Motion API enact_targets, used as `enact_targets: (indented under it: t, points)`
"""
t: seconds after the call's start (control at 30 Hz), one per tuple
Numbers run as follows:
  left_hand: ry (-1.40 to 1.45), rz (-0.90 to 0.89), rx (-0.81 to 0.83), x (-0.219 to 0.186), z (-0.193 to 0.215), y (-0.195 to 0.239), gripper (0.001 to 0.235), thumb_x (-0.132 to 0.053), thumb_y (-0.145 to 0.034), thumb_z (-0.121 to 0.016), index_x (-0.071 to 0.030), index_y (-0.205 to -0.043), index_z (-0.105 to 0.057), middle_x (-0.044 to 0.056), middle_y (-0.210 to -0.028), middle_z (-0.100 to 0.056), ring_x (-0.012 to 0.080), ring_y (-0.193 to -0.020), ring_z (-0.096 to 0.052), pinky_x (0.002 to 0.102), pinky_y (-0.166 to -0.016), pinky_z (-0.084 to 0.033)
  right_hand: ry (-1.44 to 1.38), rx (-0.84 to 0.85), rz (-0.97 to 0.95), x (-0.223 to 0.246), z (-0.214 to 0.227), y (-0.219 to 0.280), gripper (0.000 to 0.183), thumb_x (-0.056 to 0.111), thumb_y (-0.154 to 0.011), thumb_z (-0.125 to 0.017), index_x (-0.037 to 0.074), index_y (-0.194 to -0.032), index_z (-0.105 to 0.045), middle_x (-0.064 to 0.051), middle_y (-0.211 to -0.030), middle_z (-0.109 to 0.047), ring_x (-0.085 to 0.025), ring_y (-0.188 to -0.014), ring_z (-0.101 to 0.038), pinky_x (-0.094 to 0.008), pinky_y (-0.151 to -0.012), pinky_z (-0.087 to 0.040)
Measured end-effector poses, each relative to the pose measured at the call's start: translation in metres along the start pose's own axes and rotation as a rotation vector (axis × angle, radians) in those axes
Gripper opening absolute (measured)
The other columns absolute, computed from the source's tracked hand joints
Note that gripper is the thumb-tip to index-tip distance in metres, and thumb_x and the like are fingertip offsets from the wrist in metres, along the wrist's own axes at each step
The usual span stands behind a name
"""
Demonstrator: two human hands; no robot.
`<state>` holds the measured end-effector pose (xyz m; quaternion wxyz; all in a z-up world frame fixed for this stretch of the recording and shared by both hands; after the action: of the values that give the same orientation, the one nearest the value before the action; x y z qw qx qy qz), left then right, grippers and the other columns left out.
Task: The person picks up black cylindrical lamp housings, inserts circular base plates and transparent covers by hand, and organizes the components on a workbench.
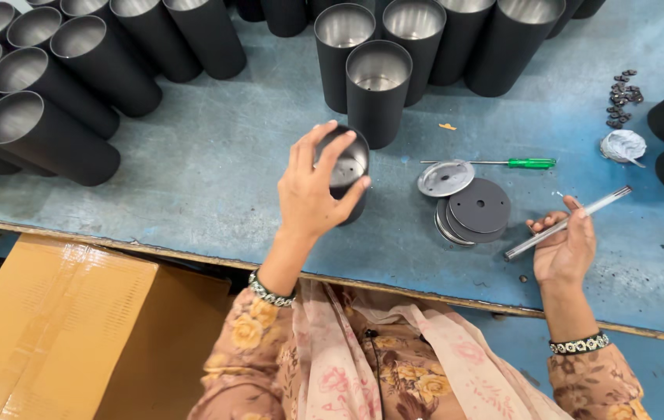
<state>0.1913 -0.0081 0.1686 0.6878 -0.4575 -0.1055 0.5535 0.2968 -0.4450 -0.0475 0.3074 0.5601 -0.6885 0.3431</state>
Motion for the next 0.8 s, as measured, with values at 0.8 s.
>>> enact_targets:
  t: [0.8]
  points:
    - [0.263,0.551,0.159,0.027,-0.115,0.033,0.138,-0.036,-0.058,-0.099,-0.008,-0.159,-0.01,0.03,-0.162,-0.009,0.0505,-0.143,-0.037,0.049,-0.105,-0.05,0.022,-0.001,-0.014,0.002,-0.006,-0.001,0.04,0.035,-0.121,-0.048,0.003,-0.144,-0.052,-0.007,-0.093,-0.059,-0.02,-0.083,-0.059,-0.046,-0.093,-0.055]
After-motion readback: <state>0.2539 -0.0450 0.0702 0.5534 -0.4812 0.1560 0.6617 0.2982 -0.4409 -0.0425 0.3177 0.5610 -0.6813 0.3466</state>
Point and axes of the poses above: each hand's wrist, its own y-axis away from the middle knuckle, its own z-axis out of the back of the hand, x = y × z, the point moved 5 cm from there along -y, towards the middle knuckle
